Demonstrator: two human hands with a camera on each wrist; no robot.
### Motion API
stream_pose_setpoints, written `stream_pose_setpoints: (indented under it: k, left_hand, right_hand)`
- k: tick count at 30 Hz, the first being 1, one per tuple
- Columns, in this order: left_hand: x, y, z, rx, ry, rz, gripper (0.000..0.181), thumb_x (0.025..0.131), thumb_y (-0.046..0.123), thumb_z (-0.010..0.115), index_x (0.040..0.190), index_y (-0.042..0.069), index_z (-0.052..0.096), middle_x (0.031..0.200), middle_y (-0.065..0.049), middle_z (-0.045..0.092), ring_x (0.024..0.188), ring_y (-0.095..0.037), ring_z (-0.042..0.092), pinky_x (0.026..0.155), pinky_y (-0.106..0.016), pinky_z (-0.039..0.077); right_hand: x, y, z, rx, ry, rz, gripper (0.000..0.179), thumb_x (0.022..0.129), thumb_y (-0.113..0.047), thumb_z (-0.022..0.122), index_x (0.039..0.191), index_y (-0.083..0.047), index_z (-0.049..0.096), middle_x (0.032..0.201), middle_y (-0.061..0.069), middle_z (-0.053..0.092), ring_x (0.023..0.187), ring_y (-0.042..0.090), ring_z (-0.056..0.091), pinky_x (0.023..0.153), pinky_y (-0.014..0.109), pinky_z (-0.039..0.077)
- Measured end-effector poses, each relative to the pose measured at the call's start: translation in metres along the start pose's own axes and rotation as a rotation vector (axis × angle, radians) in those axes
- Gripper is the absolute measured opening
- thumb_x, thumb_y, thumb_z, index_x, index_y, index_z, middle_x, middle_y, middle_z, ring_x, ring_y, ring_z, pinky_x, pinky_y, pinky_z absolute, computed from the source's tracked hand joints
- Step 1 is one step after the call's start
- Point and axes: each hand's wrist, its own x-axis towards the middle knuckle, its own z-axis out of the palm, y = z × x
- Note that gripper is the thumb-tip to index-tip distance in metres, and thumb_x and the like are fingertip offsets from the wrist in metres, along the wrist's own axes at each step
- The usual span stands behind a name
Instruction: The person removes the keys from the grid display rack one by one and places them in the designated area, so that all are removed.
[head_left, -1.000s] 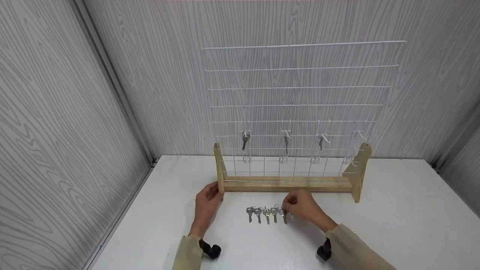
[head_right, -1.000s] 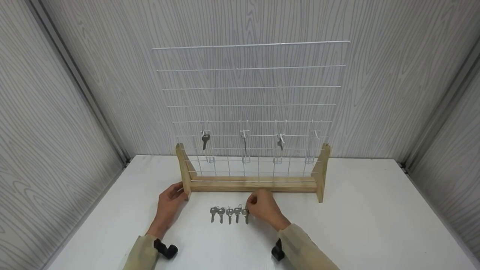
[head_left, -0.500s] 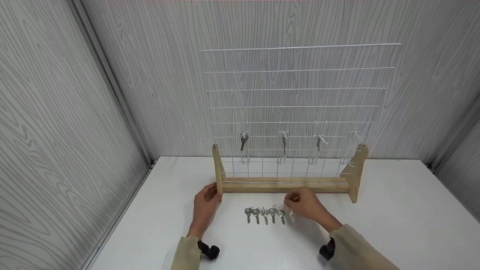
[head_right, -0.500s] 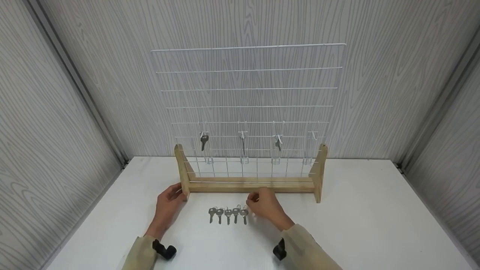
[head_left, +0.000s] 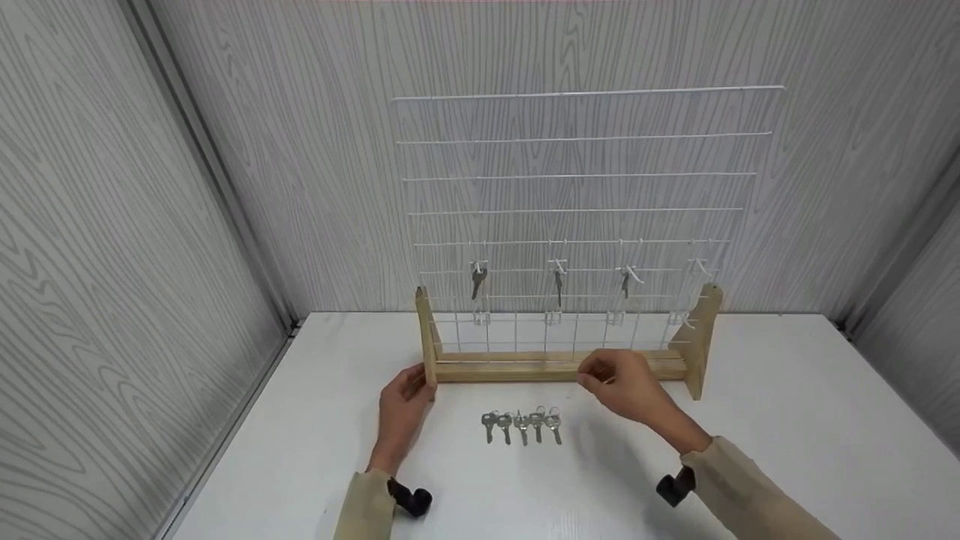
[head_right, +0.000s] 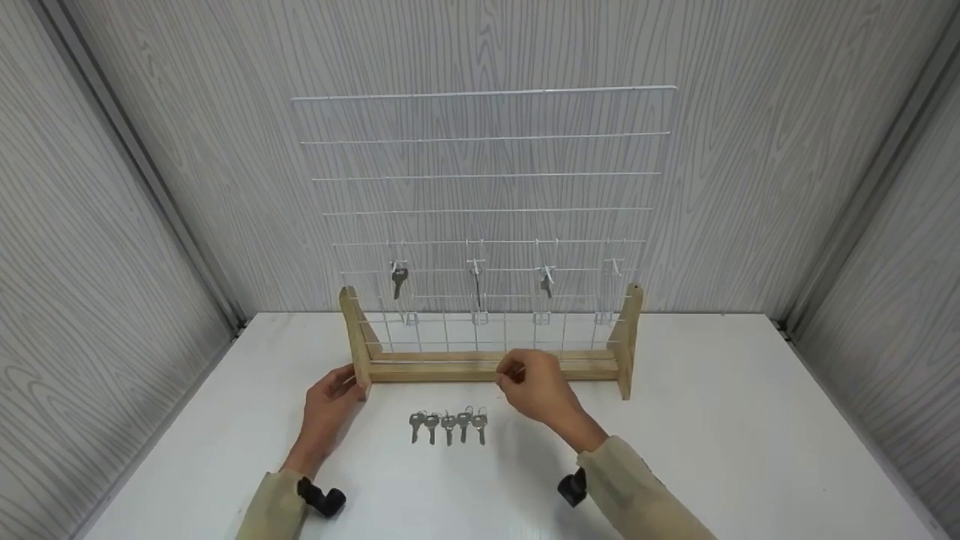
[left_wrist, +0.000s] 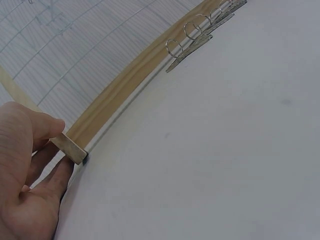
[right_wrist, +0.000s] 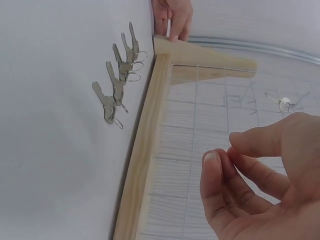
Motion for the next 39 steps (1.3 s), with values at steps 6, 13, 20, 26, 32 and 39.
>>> stream_pose_setpoints:
  k: [6,13,20,26,32,39]
  left_hand:
    - [0.002,-0.002,0.002,0.003,0.004,-0.009,0.042,0.103,0.008,0.068,0.145,0.004,0.063,0.146,-0.020,0.065,0.137,-0.034,0.062,0.106,-0.037,0.059]
    - [0.005,0.001,0.003,0.000,0.014,0.006,0.042,0.102,0.007,0.068,0.144,0.004,0.063,0.145,-0.020,0.065,0.136,-0.035,0.063,0.105,-0.036,0.060]
    - [0.005,0.004,0.004,-0.016,0.007,0.006,0.042,0.103,0.008,0.068,0.144,0.005,0.063,0.146,-0.020,0.065,0.137,-0.035,0.063,0.105,-0.036,0.060]
    - [0.005,0.004,0.004,-0.009,0.007,0.010,0.042,0.103,0.009,0.068,0.144,0.005,0.063,0.146,-0.019,0.065,0.137,-0.034,0.062,0.106,-0.038,0.059]
    - [0.004,0.002,0.004,0.009,0.009,0.005,0.042,0.103,0.009,0.068,0.144,0.004,0.063,0.147,-0.020,0.064,0.137,-0.035,0.063,0.106,-0.038,0.060]
    - [0.000,0.000,0.001,0.006,0.010,-0.003,0.043,0.104,0.009,0.067,0.146,0.003,0.061,0.149,-0.022,0.062,0.139,-0.038,0.060,0.108,-0.040,0.059]
  right_hand:
    - [0.005,-0.005,-0.017,-0.026,0.067,-0.041,0.004,0.099,-0.007,0.075,0.100,-0.007,0.078,0.093,0.005,0.077,0.083,0.017,0.073,0.072,0.027,0.060]
    - [0.016,-0.010,-0.045,-0.026,0.143,-0.085,0.004,0.099,-0.005,0.074,0.099,-0.004,0.078,0.091,0.008,0.078,0.079,0.017,0.072,0.069,0.023,0.059]
    - [0.027,-0.014,-0.070,-0.065,0.224,-0.078,0.007,0.101,-0.007,0.073,0.103,-0.004,0.079,0.094,0.010,0.079,0.083,0.021,0.074,0.070,0.018,0.057]
    - [0.034,-0.010,-0.083,-0.101,0.274,-0.060,0.011,0.102,-0.008,0.070,0.108,-0.002,0.077,0.100,0.015,0.078,0.089,0.030,0.076,0.070,0.015,0.054]
    - [0.042,-0.002,-0.089,-0.092,0.337,-0.046,0.014,0.103,-0.007,0.068,0.111,0.002,0.075,0.105,0.020,0.077,0.095,0.037,0.076,0.072,0.008,0.051]
    - [0.053,0.004,-0.083,-0.209,0.533,-0.160,0.014,0.097,-0.005,0.074,0.109,0.001,0.078,0.099,0.018,0.081,0.084,0.034,0.080,0.068,-0.003,0.040]
